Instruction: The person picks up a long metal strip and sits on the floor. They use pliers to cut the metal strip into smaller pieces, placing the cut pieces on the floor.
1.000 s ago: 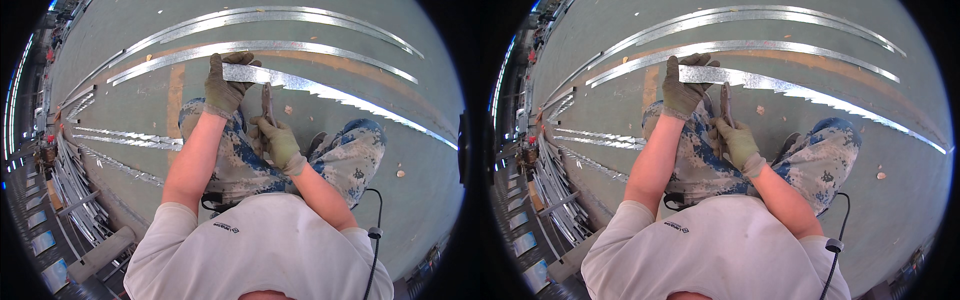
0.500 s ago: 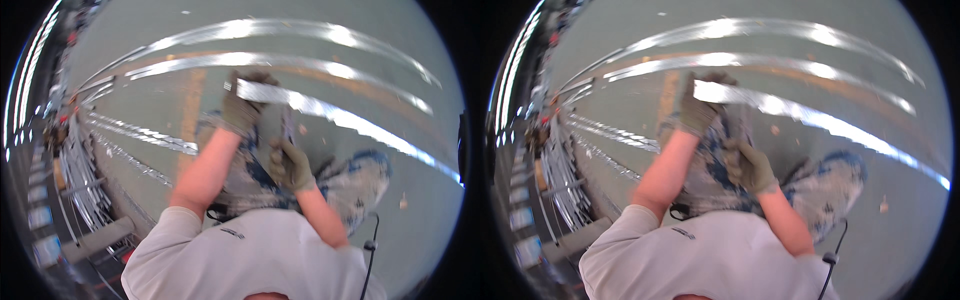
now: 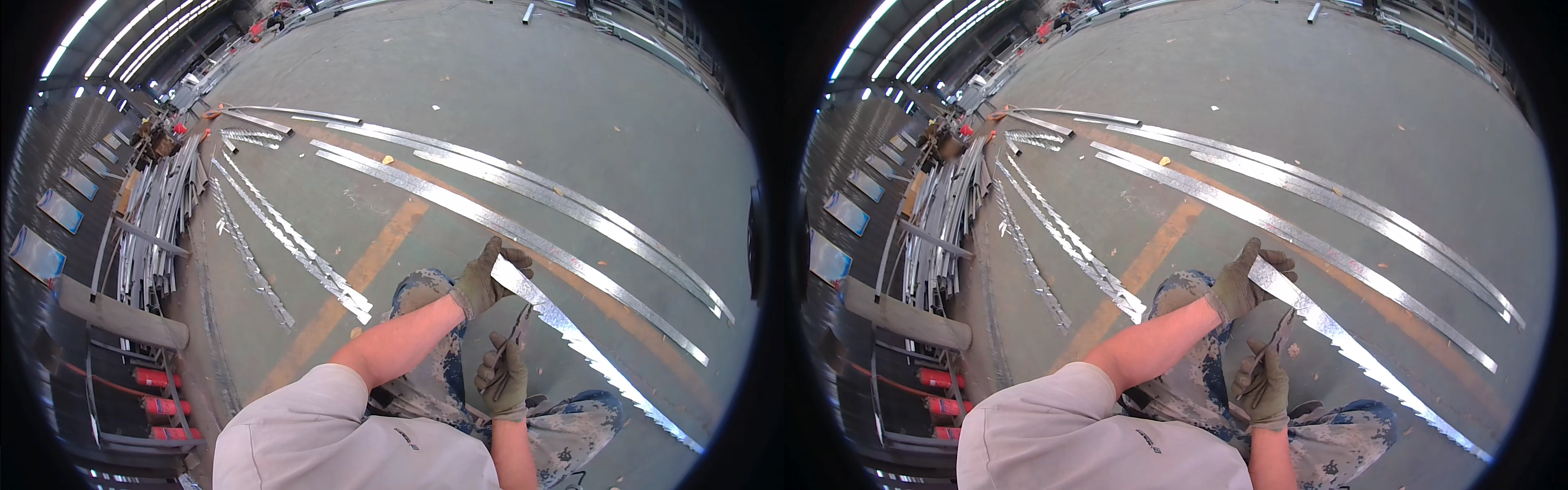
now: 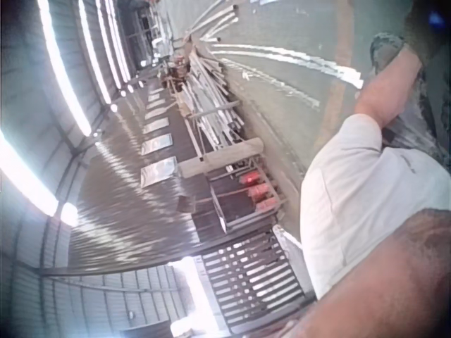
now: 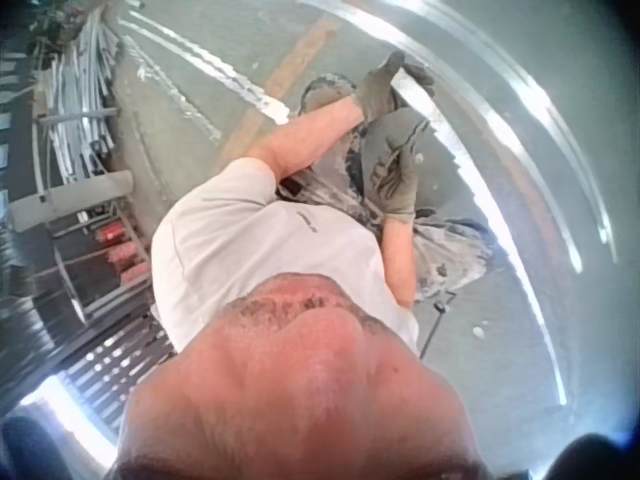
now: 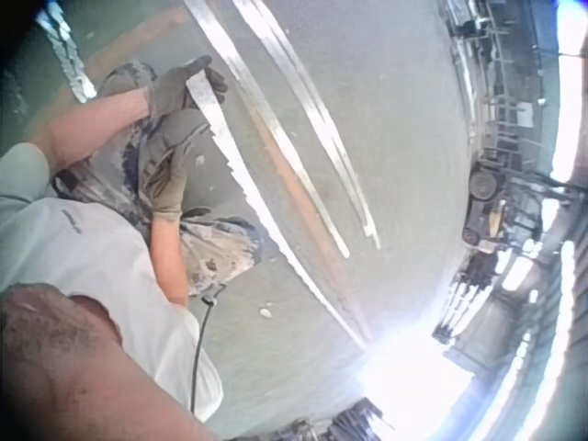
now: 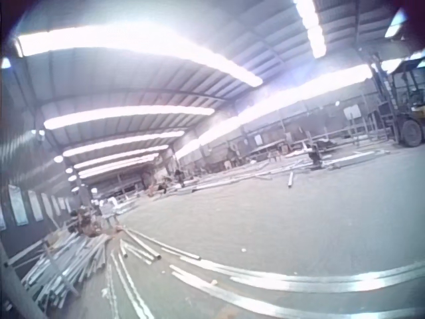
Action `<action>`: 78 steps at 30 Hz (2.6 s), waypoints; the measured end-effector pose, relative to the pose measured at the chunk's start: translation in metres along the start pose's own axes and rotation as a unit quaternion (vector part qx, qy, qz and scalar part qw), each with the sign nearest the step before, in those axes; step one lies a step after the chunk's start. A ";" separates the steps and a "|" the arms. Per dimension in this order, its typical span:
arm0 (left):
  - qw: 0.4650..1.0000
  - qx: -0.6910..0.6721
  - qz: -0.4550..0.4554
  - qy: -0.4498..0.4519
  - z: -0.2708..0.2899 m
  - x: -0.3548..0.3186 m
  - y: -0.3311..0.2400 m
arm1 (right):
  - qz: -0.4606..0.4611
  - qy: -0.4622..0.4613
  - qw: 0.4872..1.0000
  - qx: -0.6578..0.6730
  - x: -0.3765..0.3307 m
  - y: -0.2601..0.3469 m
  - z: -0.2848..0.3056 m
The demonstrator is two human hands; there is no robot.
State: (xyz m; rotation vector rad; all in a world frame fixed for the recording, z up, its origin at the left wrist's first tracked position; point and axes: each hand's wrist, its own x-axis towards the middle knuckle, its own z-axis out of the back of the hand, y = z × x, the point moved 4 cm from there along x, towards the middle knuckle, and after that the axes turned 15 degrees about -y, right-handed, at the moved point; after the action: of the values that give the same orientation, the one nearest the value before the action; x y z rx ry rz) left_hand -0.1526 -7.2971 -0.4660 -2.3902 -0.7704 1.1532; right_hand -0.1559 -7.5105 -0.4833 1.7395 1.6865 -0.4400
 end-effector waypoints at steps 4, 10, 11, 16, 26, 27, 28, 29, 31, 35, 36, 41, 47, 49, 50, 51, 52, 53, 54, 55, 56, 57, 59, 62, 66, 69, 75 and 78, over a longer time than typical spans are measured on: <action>1.000 0.018 -0.015 0.015 0.001 0.000 0.002 | 0.033 -0.016 0.999 -0.026 -0.007 0.003 -0.006; 0.999 0.030 -0.001 0.019 -0.004 -0.006 0.001 | 0.062 -0.033 0.997 -0.040 -0.013 0.004 -0.011; 0.999 0.034 0.002 0.019 -0.005 -0.006 0.000 | 0.068 -0.033 0.996 -0.042 -0.013 0.004 -0.011; 0.999 0.040 0.010 0.029 -0.002 -0.012 -0.004 | 0.069 -0.037 0.996 -0.033 -0.010 0.004 -0.008; 0.997 -0.010 0.011 0.081 0.001 -0.008 -0.009 | 0.026 0.037 0.998 0.041 -0.014 0.005 -0.007; 0.996 -0.013 0.002 0.088 0.000 -0.011 -0.009 | 0.025 0.046 0.997 0.050 -0.016 0.005 -0.007; 0.995 -0.017 -0.007 0.096 -0.003 -0.015 -0.010 | 0.025 0.050 0.997 0.048 -0.018 0.004 -0.007; 0.994 -0.021 -0.015 0.107 -0.005 -0.020 -0.012 | 0.028 0.054 0.997 0.046 -0.018 0.003 -0.008; 0.993 -0.025 -0.029 0.116 -0.008 -0.024 -0.009 | 0.023 0.046 0.997 0.058 -0.022 -0.003 0.003; 0.987 -0.006 -0.041 0.152 0.001 -0.013 -0.015 | -0.023 0.076 0.994 0.078 -0.016 0.004 -0.009; 0.989 -0.040 -0.008 0.142 0.002 -0.009 -0.012 | -0.024 0.105 0.989 0.097 -0.017 0.002 -0.009; 0.989 -0.003 -0.015 0.144 -0.004 -0.020 -0.012 | 0.003 0.172 0.976 0.132 -0.016 -0.004 -0.011; 0.991 0.024 -0.037 0.127 -0.006 -0.020 -0.017 | -0.001 0.136 0.986 0.095 -0.011 0.004 0.003; 0.993 0.030 -0.039 0.111 -0.006 -0.018 -0.020 | 0.004 0.129 0.988 0.080 -0.008 0.006 0.008; 0.994 0.035 -0.034 0.101 -0.004 -0.018 -0.020 | 0.007 0.125 0.989 0.074 -0.007 0.007 0.009; 0.995 0.040 -0.030 0.090 -0.002 -0.019 -0.020 | 0.008 0.122 0.990 0.067 -0.006 0.006 0.010; 0.995 0.039 -0.029 0.084 0.001 -0.017 -0.020 | 0.008 0.114 0.992 0.062 -0.006 0.004 0.010; 0.996 0.038 -0.028 0.078 0.004 -0.015 -0.019 | 0.008 0.106 0.993 0.058 -0.006 0.004 0.009; 0.996 0.038 -0.026 0.071 0.007 -0.013 -0.018 | 0.006 0.098 0.994 0.054 -0.007 0.002 0.008; 0.996 0.039 -0.032 0.070 0.010 -0.012 -0.019 | 0.008 0.068 0.997 0.035 -0.006 0.000 0.007; 0.996 0.039 -0.037 0.070 0.012 -0.011 -0.021 | 0.010 0.039 0.999 0.017 -0.005 -0.001 0.004; 0.996 0.038 -0.039 0.070 0.013 -0.010 -0.020 | 0.013 0.007 1.000 -0.002 -0.006 -0.001 0.001; 0.998 0.042 -0.036 0.042 0.012 -0.012 -0.018 | -0.004 0.000 1.000 0.017 -0.009 -0.002 -0.002; 0.997 0.050 -0.046 0.042 0.011 -0.012 -0.019 | -0.016 -0.005 0.999 0.038 -0.010 0.001 -0.006; 0.997 0.044 -0.051 0.025 0.002 -0.017 -0.019 | -0.015 0.030 0.996 0.085 -0.007 -0.002 -0.006; 0.998 0.039 -0.051 0.019 0.003 -0.017 -0.019 | -0.013 0.122 0.987 0.105 -0.004 -0.002 0.001; 0.997 0.036 -0.067 0.018 -0.004 -0.018 -0.023 | -0.018 0.135 0.979 0.151 -0.010 -0.001 -0.008; 0.999 -0.012 -0.043 0.019 -0.007 -0.016 -0.023 | -0.024 0.199 0.958 0.205 -0.015 0.004 -0.016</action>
State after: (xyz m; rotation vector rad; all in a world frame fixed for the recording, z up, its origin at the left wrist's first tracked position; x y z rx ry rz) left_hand -0.1621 -7.2893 -0.4395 -2.3662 -0.8697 1.0667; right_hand -0.1572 -7.5108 -0.4609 2.2060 2.0297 -0.5168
